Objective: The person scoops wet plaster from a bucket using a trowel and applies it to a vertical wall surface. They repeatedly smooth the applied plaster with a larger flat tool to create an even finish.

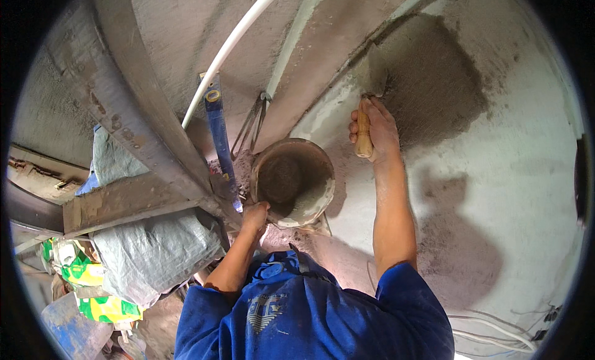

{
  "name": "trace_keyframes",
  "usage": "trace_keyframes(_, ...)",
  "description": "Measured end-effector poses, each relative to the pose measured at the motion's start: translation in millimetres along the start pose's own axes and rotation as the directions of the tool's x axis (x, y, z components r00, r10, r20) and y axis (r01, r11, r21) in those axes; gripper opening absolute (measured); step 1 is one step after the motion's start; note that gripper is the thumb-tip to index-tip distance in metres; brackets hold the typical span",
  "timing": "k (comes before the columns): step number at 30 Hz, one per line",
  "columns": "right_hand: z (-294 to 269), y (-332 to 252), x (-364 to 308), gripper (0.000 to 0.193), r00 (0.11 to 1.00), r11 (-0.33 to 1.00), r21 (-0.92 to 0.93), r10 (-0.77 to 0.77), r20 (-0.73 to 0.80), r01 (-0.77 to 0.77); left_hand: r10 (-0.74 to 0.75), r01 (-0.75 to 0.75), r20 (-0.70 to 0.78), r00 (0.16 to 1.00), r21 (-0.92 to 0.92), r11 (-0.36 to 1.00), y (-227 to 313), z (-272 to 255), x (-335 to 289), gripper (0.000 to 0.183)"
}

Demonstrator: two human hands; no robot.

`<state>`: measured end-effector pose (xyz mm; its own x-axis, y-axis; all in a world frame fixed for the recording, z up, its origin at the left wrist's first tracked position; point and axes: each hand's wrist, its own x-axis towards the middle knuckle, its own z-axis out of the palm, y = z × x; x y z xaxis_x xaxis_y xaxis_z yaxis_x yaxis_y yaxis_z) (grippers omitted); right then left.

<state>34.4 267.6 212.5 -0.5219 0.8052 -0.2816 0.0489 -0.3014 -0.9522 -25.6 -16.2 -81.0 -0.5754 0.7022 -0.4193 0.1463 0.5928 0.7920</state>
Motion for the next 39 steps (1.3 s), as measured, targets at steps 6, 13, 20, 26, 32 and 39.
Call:
trace_keyframes(6, -8, 21, -8, 0.024, 0.988, 0.985, -0.075, 0.155, 0.012, -0.154, -0.236, 0.240, 0.049, 0.971, -0.256, 0.936, 3, 1, 3, 0.036)
trace_keyframes(13, -21, -43, -1, 0.027, 0.999, 1.000, -0.017, -0.015, 0.033, 0.016, -0.210, 0.178, -0.030, 0.977, -0.422, 0.889, -8, 15, 9, 0.024)
trace_keyframes(20, -22, -48, -28, 0.027, 0.992, 0.997, 0.021, -0.076, 0.097, 0.075, -0.267, 0.276, 0.073, 0.961, -0.239, 0.931, -18, 25, 18, 0.038)
trace_keyframes(26, -31, 18, -41, 0.037, 0.968, 0.926, -0.296, 0.251, 0.012, -0.237, -0.280, 0.291, 0.081, 0.957, -0.334, 0.897, -18, 32, 24, 0.041)
trace_keyframes(32, -84, -20, -83, 0.070, 0.992, 0.961, -0.266, 0.044, -0.114, -0.074, -0.286, 0.316, 0.137, 0.948, -0.322, 0.893, 1, 23, 15, 0.036)
trace_keyframes(39, -69, -52, -132, 0.065, 0.998, 0.984, -0.174, -0.046, -0.051, 0.036, -0.169, 0.174, 0.053, 0.984, -0.467, 0.867, -33, 50, 25, 0.030)
